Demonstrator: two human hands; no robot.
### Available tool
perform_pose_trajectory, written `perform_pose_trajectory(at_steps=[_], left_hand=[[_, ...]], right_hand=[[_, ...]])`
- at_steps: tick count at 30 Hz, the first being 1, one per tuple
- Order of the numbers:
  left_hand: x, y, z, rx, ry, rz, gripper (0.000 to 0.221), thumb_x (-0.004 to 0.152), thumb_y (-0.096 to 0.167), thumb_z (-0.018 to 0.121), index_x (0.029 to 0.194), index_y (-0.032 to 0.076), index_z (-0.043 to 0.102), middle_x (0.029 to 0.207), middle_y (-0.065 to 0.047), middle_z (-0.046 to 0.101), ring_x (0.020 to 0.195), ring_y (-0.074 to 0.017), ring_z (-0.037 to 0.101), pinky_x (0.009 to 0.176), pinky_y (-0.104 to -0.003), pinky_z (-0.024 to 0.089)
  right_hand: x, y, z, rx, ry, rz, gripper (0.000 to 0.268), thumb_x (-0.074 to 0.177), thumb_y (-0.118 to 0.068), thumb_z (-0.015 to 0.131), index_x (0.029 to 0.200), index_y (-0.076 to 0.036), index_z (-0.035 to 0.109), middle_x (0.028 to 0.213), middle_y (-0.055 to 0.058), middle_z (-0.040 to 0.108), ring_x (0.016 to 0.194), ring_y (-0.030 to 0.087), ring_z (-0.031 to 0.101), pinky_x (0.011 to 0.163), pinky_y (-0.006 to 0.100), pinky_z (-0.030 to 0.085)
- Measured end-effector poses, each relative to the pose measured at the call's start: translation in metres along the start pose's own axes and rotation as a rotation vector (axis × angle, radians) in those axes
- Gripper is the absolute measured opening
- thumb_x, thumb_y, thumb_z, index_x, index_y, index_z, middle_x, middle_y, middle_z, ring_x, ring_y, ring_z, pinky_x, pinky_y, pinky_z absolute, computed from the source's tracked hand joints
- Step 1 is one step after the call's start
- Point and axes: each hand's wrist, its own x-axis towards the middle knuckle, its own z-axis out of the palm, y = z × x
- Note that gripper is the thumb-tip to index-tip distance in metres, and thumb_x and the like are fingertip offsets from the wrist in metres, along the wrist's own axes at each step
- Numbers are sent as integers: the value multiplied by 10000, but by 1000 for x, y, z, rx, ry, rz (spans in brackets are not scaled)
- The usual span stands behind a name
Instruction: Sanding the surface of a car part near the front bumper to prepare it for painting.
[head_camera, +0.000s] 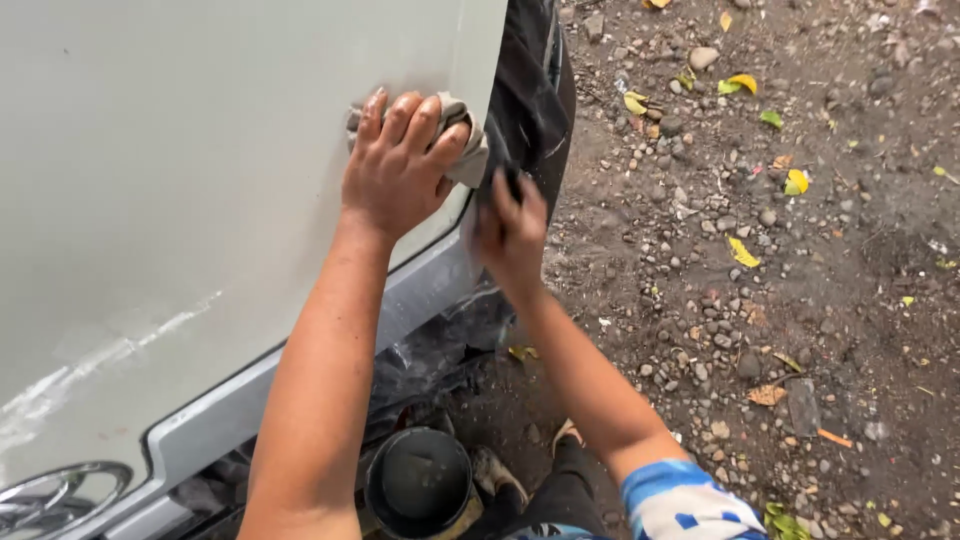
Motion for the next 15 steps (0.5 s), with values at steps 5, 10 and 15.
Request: perform_pose_trajectory(at_steps=[5, 10, 15], left_hand=[[6, 5, -4, -26, -7, -16, 443, 910, 253, 726, 1324, 212, 575, 1379, -94, 575, 1327, -311, 523, 1192, -580, 328], [13, 3, -7, -53, -12, -28, 454, 903, 258, 723, 1326, 220, 563, 1381, -81, 576, 1333, -306, 529, 1198, -565, 325], [36, 11, -4, -32, -23, -33, 435, 941, 279, 722, 1341, 214, 566, 1398, -86, 574, 1353, -306, 520, 1210, -559, 310]], right_hand=[[-16, -15, -18, -29, -21, 90, 522, 978, -105, 713, 1480, -96, 570, 1388, 321, 561, 1273, 479, 563, 1113, 508, 468], [30, 0, -29, -145, -91, -94, 516, 978, -112, 711, 1473, -142, 570, 1389, 317, 567, 1259, 486, 563, 1094, 542, 479], [43, -5, -68, -173, -186, -227, 525, 933, -89, 702, 1445, -117, 589, 1390, 329, 558, 1264, 495, 559, 1103, 573, 476]])
